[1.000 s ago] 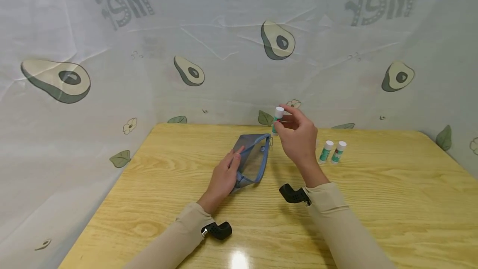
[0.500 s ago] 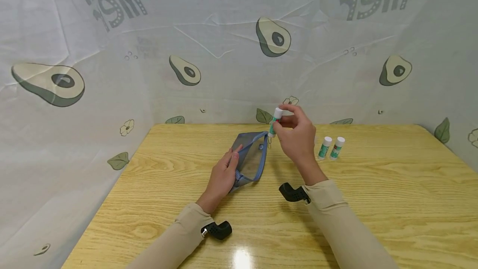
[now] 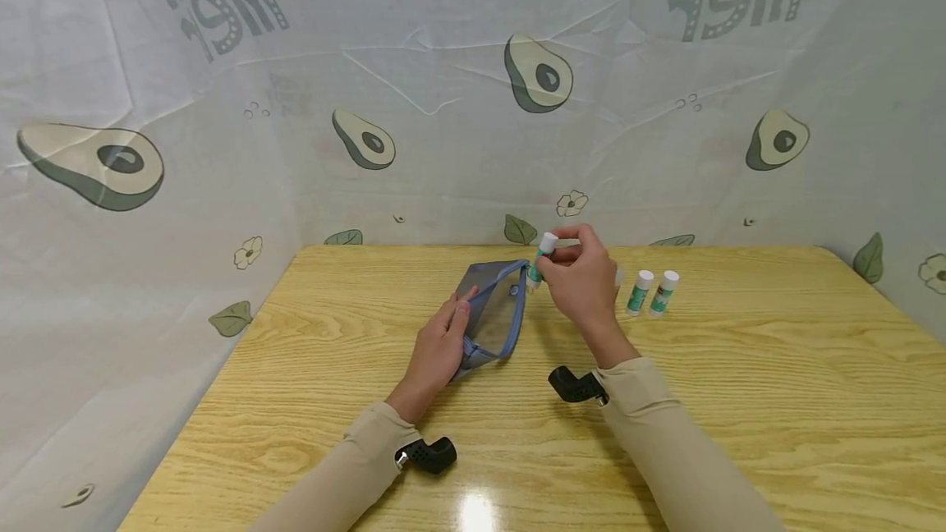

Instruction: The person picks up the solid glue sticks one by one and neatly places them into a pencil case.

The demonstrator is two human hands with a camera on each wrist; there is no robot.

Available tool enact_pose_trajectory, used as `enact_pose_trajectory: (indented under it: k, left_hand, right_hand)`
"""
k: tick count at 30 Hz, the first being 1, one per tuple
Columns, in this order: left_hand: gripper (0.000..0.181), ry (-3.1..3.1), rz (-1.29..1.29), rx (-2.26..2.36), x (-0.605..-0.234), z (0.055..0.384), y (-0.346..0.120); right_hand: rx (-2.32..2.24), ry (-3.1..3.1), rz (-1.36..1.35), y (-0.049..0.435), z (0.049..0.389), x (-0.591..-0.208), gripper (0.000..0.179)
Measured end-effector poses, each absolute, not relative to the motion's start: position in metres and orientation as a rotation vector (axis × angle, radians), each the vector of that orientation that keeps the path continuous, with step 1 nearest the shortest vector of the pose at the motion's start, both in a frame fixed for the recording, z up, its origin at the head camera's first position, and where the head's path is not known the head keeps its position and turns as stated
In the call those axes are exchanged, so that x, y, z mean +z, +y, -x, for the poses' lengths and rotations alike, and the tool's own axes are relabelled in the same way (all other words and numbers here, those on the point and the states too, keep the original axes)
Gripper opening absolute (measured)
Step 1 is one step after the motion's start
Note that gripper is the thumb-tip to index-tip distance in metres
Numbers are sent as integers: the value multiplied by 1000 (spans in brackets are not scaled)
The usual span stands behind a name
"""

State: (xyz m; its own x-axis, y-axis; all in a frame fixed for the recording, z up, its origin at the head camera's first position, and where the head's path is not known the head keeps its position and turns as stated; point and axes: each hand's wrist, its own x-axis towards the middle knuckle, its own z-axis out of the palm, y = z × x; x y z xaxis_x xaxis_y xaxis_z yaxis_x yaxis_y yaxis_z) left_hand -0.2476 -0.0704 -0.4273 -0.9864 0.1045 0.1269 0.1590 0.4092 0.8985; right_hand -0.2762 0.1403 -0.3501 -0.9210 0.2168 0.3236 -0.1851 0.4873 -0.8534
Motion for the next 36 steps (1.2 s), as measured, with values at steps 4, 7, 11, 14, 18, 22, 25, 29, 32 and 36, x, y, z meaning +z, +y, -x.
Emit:
enact_pose_trajectory:
  k: [4,7,11,14,18,22,25,29,32,36]
  left_hand:
    - [47,-2595,248,-1661,-427,247,-71]
    - [47,-2597,240,-1664,-426,247,-71]
    - [47,-2601,229,-1659,-426,247,-70]
    - [47,-2604,227,-1651,-425,247,-70]
    - [48,-2606,228,-1655,-426,247,-70]
    - [48,-2605,232,-1664,-426,247,-70]
    - [48,-2602,234,-1662,-427,247,-69]
    - [49,-2596,234,-1670,-427,246,-69]
    - [48,-2593,228,-1679,-428,246,-68]
    - [48,-2594,218,-1681,-426,245,-67]
  right_hand:
    - [1440,-2377,32,139,279,-358,35]
    - [1450,-2397,27,137,281,-365,34]
    - [1438,-2441,33,135,283,-373,33]
    - [1428,-2484,48,134,283,-378,34]
    - [1420,-2528,77,133,283,-383,36]
    - [1408,-2568,115,132,284,-386,37]
    - [1398,-2593,150,131,284,-387,38]
    - [1404,-2611,193,131,284,-388,39]
    - [1428,-2623,210,132,285,-389,42]
    - [1476,-2630,215,134,286,-392,47]
